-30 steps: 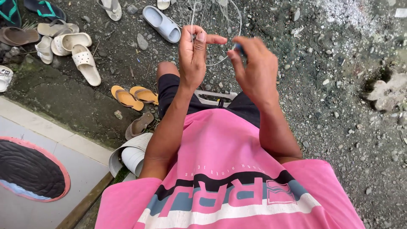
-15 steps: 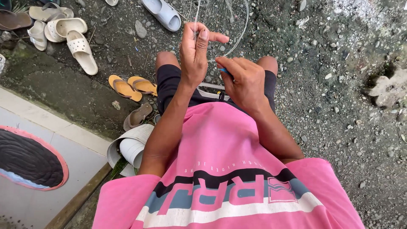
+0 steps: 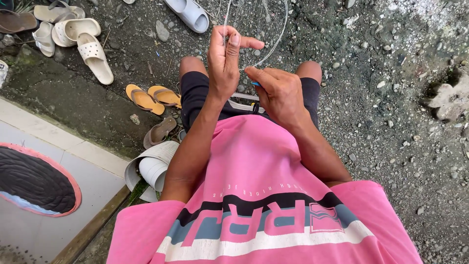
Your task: Repairing a fishing net by tying knots in the mesh using a netting needle.
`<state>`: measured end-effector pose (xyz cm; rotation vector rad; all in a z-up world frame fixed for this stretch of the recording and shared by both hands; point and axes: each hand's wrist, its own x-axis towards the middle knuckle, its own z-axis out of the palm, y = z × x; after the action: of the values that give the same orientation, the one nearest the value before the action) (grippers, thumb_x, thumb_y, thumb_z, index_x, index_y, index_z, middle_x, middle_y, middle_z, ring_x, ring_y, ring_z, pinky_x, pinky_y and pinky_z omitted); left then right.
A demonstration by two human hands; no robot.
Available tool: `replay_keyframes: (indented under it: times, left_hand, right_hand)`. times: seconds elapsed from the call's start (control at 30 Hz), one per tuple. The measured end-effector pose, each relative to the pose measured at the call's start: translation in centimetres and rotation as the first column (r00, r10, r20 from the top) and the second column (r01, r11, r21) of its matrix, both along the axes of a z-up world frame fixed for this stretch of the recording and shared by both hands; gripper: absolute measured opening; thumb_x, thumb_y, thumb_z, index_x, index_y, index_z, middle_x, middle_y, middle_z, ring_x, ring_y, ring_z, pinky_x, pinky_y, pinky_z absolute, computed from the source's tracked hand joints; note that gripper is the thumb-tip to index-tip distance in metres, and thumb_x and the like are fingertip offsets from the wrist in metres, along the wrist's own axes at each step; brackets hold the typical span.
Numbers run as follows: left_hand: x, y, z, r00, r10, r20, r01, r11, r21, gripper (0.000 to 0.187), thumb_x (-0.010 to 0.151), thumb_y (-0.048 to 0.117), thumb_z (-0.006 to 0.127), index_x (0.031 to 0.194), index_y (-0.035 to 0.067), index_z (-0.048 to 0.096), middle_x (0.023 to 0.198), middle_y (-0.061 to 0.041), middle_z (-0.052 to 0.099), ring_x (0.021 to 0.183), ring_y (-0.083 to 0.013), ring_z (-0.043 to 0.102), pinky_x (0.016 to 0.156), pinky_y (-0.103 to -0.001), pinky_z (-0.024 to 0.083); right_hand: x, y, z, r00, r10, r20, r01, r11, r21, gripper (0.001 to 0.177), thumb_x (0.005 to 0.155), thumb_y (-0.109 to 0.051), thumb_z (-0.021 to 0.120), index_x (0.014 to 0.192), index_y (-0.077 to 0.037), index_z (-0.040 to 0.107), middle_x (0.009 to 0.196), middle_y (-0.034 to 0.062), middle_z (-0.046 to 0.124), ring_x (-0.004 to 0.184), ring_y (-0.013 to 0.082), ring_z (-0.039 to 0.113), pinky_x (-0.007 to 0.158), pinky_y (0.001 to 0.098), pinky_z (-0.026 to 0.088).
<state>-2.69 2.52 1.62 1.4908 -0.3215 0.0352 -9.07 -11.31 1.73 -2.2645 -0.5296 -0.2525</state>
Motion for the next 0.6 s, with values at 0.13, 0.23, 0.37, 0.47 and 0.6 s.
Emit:
replay_keyframes:
  times: [0.13,0.23,0.37,0.47,0.6]
  left_hand:
    - [-0.1,-0.1,-0.1,1.0,0.004,-0.005,-0.004,1.0,-0.003,0.024,0.101,0.032,0.032,0.095,0.009,0.037,0.083,-0.012,0.07,0.082,-0.021,0.068,0.082,-0.031,0.049]
    - [0.7,0.0,-1.0,0.992,-0.021,-0.123,0.007,0.993,-0.118,0.022,0.099,0.034,0.038,0.09,0.014,0.036,0.087,-0.011,0.071,0.042,-0.0041,0.021,0.04,-0.019,0.02]
    - [2.7,0.5,-2.7,0.81,-0.492,-0.32,0.186,0.732,-0.655,0.021,0.099,0.024,0.054,0.115,0.011,0.05,0.09,-0.01,0.066,0.046,-0.0012,0.019,0.038,-0.017,0.016]
    - [3.6,0.3,-3.3,0.733,-0.615,-0.289,0.21,0.609,-0.765,0.029,0.101,0.018,0.057,0.129,0.01,0.052,0.089,-0.004,0.063,0.048,-0.0016,0.018,0.039,-0.016,0.016]
    - [4.0,-0.6,-3.3,0.715,-0.677,-0.172,0.231,0.462,-0.856,0.027,0.104,0.016,0.052,0.13,0.01,0.052,0.08,0.001,0.054,0.05,-0.0037,0.019,0.04,-0.017,0.017]
  right_hand:
    - [0.0,0.0,0.5,1.0,0.014,-0.013,-0.014,1.0,0.02,0.03,0.083,0.009,0.053,0.111,0.0,0.06,0.076,0.0103,0.059,0.063,0.0288,0.056,0.056,0.0362,0.043]
    - [0.2,-0.4,1.8,0.997,-0.026,-0.078,0.042,0.978,0.205,0.013,0.098,-0.004,0.055,0.107,0.001,0.064,0.101,0.013,0.07,0.09,0.0246,0.07,0.079,0.0316,0.054]
    - [0.2,-2.3,2.6,0.932,-0.05,-0.358,0.199,0.898,0.394,0.013,0.098,-0.012,0.059,0.107,-0.005,0.066,0.072,-0.0024,0.05,0.058,0.0051,0.036,0.054,0.02,0.028]
    - [0.2,-3.7,2.9,0.899,-0.036,-0.437,0.275,0.821,0.5,0.013,0.096,-0.014,0.061,0.106,-0.006,0.065,0.066,-0.0071,0.038,0.06,0.0031,0.033,0.056,0.0181,0.027]
    - [0.2,-5.1,2.4,0.88,-0.059,-0.471,0.351,0.749,0.562,0.015,0.095,-0.014,0.061,0.105,-0.003,0.064,0.068,-0.0036,0.051,0.059,0.0027,0.045,0.058,0.0148,0.035]
